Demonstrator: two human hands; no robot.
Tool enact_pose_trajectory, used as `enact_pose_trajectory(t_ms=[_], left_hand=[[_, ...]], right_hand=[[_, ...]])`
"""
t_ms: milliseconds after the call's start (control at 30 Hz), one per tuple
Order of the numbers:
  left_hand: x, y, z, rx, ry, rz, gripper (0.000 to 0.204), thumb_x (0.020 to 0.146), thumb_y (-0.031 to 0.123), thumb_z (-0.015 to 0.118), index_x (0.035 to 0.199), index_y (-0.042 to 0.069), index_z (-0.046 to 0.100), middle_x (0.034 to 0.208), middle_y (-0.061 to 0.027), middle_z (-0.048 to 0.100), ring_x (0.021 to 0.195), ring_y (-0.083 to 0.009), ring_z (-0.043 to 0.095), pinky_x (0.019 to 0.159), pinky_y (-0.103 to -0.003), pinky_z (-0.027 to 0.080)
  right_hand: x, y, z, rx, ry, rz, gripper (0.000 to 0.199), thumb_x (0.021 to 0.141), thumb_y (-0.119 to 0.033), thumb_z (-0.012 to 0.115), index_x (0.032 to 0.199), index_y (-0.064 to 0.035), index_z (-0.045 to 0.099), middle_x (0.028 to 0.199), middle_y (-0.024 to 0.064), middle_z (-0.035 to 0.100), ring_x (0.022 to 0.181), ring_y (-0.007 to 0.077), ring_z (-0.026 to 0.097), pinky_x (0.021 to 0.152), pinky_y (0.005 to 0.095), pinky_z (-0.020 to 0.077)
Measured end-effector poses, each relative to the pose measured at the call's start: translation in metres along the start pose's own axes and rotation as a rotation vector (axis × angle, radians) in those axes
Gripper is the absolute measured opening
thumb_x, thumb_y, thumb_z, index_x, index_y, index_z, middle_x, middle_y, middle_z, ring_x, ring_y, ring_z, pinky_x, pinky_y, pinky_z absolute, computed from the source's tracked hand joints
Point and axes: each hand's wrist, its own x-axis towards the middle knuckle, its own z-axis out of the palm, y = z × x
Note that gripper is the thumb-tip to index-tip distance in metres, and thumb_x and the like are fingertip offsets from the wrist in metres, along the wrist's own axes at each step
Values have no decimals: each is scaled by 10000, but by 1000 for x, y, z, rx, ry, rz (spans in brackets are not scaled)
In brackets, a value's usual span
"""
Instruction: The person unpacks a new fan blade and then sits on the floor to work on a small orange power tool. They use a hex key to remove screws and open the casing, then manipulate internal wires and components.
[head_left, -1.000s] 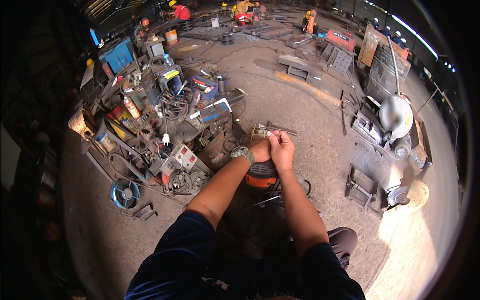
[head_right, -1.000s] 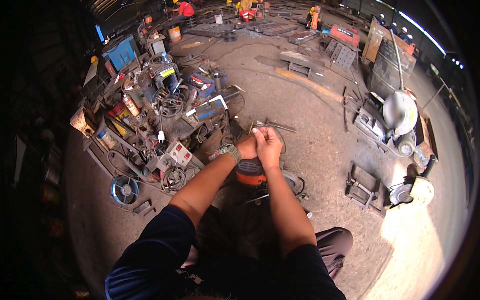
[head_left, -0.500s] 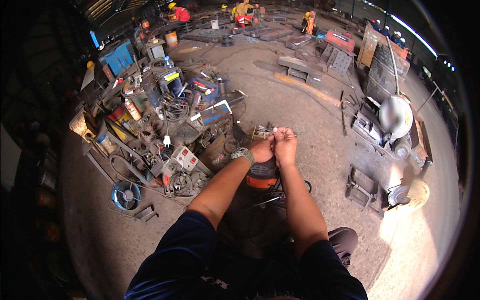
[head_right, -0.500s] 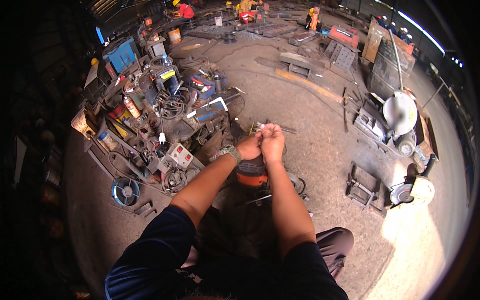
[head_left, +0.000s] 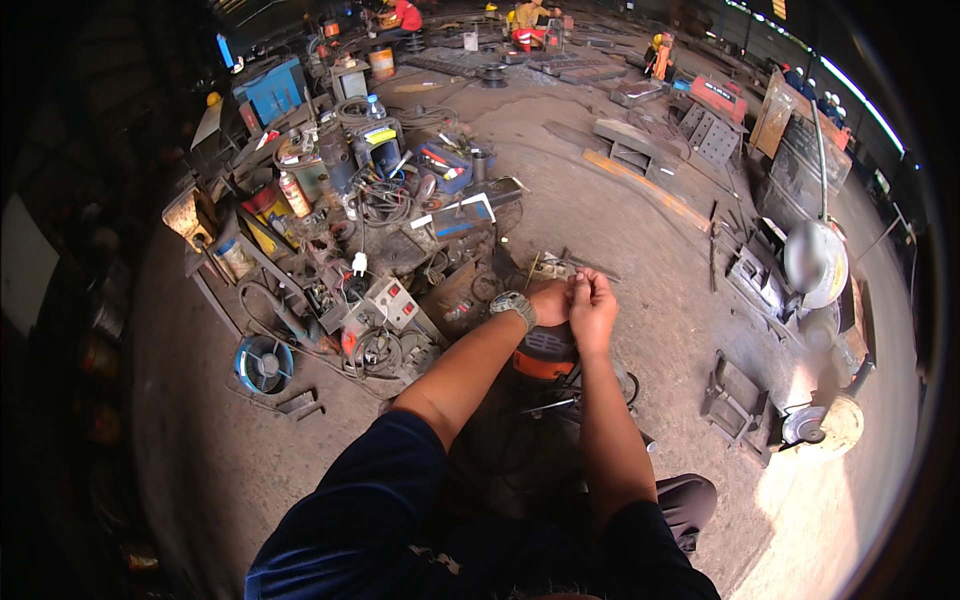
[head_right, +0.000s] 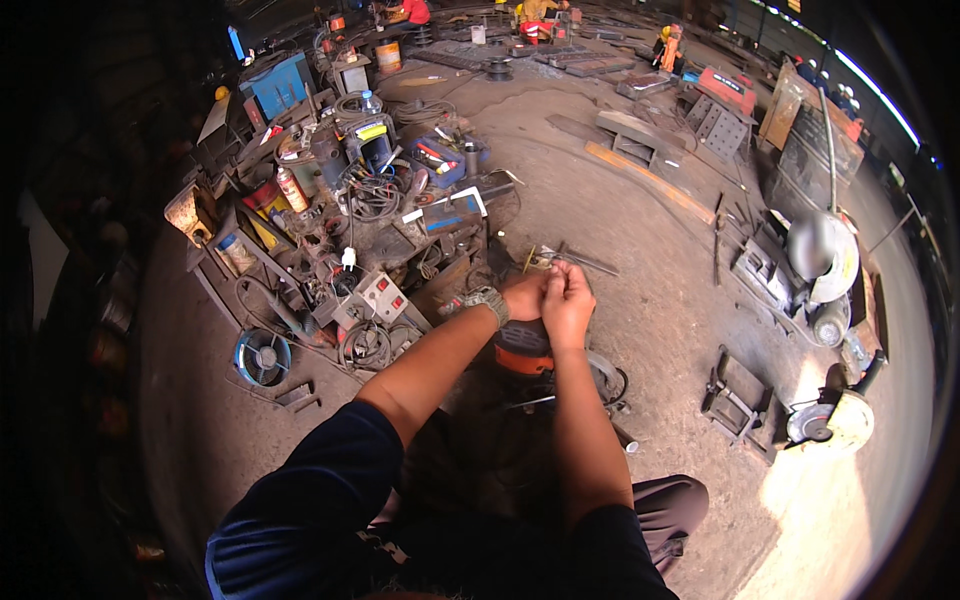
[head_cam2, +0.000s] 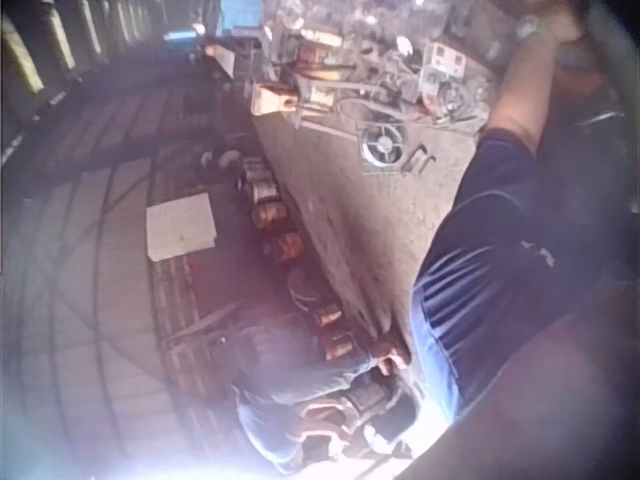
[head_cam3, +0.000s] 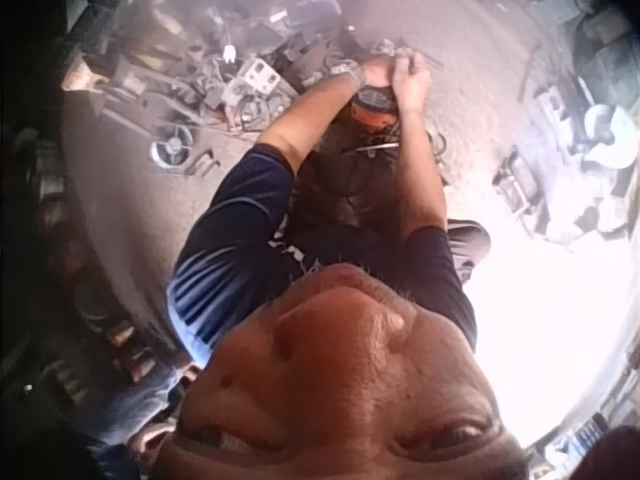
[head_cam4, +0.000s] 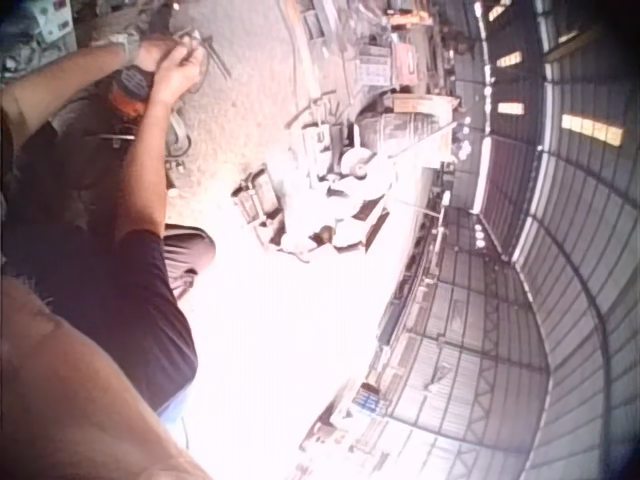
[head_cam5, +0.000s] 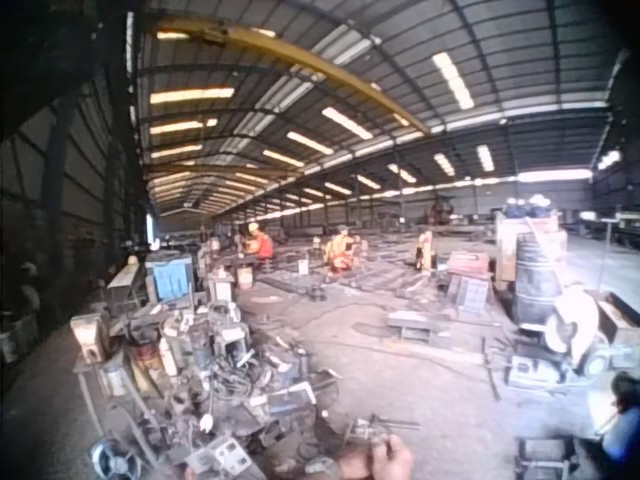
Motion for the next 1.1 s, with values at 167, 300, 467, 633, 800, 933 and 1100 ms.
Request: enact_pose_trajectory(t_ms=[167,300,467,633,800,933,1100], left_hand=[[-2,-4,7,-10,22,-40,298,944,325,619,1105,83,685,1131,-187,741,1086,-391,696,914,-470,557],[-10,0,2,-7,115,-13,260,927,309,630,1013,68,674,1035,-195,742,1007,-414,700,876,-486,553],[-8,1,2,30,50,-118,280,929,297,633,1117,97,688,1093,-199,744,1042,-410,702,887,-481,553],[-7,-9,12,-110,218,138,324,924,357,611,1057,89,736,1059,-184,765,1033,-401,721,874,-500,561],[-2,-19,13,22,104,55,302,939,346,602,1094,115,720,1140,-166,757,1077,-389,710,880,-490,559],[-5,-5,5,-9,58,-77,280,942,337,602,1072,116,715,1144,-178,750,1077,-387,709,885,-485,558],[-11,8,0,-75,135,-110,269,940,317,626,1026,79,717,1096,-211,750,1063,-400,710,898,-481,556]], right_hand=[[4,-9,-10,-271,-102,23,153,1058,-112,623,1075,-11,737,840,70,771,728,98,710,693,291,581],[7,-17,-3,80,-71,87,148,1064,-143,639,1029,-21,716,767,49,731,618,100,650,589,279,539],[18,-12,4,294,-79,241,170,1050,-187,690,957,-45,676,709,4,663,561,60,533,528,242,458],[4,0,4,28,-119,-118,207,1032,-212,723,937,-28,712,732,-19,667,665,41,542,624,227,478],[6,0,-2,77,-122,88,149,1033,-166,713,979,-28,722,769,-18,685,670,45,547,634,229,484],[5,-13,1,394,-95,264,117,1055,-131,668,988,-39,695,790,-10,697,635,50,541,599,232,478],[17,-6,4,279,-139,240,109,1045,-132,687,980,-44,687,764,-15,670,648,47,539,609,230,471]])
